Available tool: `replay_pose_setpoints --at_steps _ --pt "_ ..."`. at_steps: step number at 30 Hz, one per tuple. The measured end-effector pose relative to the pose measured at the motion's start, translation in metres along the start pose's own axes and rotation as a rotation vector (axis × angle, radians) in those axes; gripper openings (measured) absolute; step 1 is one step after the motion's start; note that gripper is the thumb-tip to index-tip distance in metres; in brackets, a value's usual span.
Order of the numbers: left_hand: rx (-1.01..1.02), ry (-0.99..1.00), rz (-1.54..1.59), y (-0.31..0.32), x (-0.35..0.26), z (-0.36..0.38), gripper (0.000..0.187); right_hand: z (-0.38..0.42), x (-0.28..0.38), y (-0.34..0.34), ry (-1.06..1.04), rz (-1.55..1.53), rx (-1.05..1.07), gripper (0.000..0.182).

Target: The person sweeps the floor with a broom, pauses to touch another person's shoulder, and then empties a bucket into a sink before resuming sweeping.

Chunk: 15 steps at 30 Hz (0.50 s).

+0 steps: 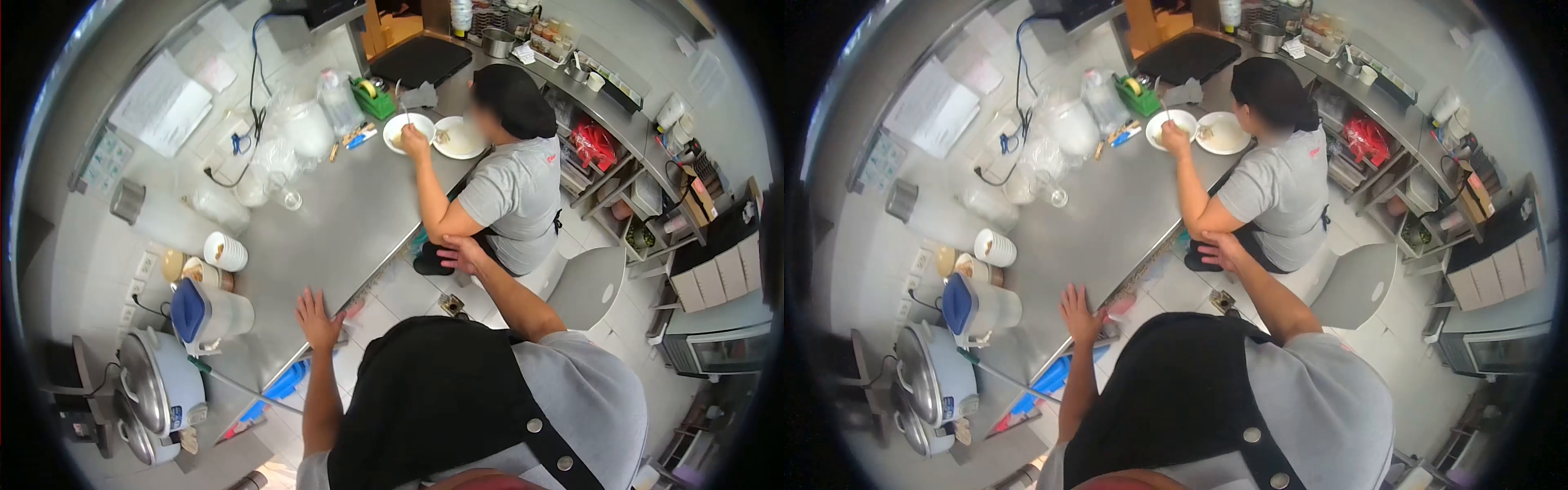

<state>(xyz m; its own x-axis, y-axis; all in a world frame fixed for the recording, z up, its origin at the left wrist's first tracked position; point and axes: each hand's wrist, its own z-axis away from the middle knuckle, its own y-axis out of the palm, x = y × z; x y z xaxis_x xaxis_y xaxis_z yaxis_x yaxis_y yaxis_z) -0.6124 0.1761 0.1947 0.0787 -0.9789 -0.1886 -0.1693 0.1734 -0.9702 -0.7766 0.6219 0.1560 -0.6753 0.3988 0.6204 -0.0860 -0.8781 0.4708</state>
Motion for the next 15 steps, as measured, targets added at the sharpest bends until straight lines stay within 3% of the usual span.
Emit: replay_pose_setpoints --at_steps 2,4,6,10,15 --pt "-0.010 -0.074 -0.012 0.022 -0.011 0.007 0.087 0.003 0.002 -0.004 -0.022 -0.007 0.019 0.064" --pt "-0.159 -0.230 -0.021 0.047 -0.024 0.030 0.087 0.000 -0.001 -0.018 -0.063 -0.090 0.097 0.077" --pt "-0.137 -0.297 -0.020 0.050 -0.046 0.051 0.087 -0.003 -0.002 -0.023 -0.093 -0.174 0.074 0.078" --pt "-0.033 -0.286 -0.012 0.026 -0.046 0.071 0.091 -0.004 0.008 -0.025 -0.107 -0.149 0.132 0.082" --pt "0.062 -0.241 -0.029 0.025 -0.024 0.064 0.092 0.010 0.006 -0.018 -0.113 -0.125 0.027 0.080"
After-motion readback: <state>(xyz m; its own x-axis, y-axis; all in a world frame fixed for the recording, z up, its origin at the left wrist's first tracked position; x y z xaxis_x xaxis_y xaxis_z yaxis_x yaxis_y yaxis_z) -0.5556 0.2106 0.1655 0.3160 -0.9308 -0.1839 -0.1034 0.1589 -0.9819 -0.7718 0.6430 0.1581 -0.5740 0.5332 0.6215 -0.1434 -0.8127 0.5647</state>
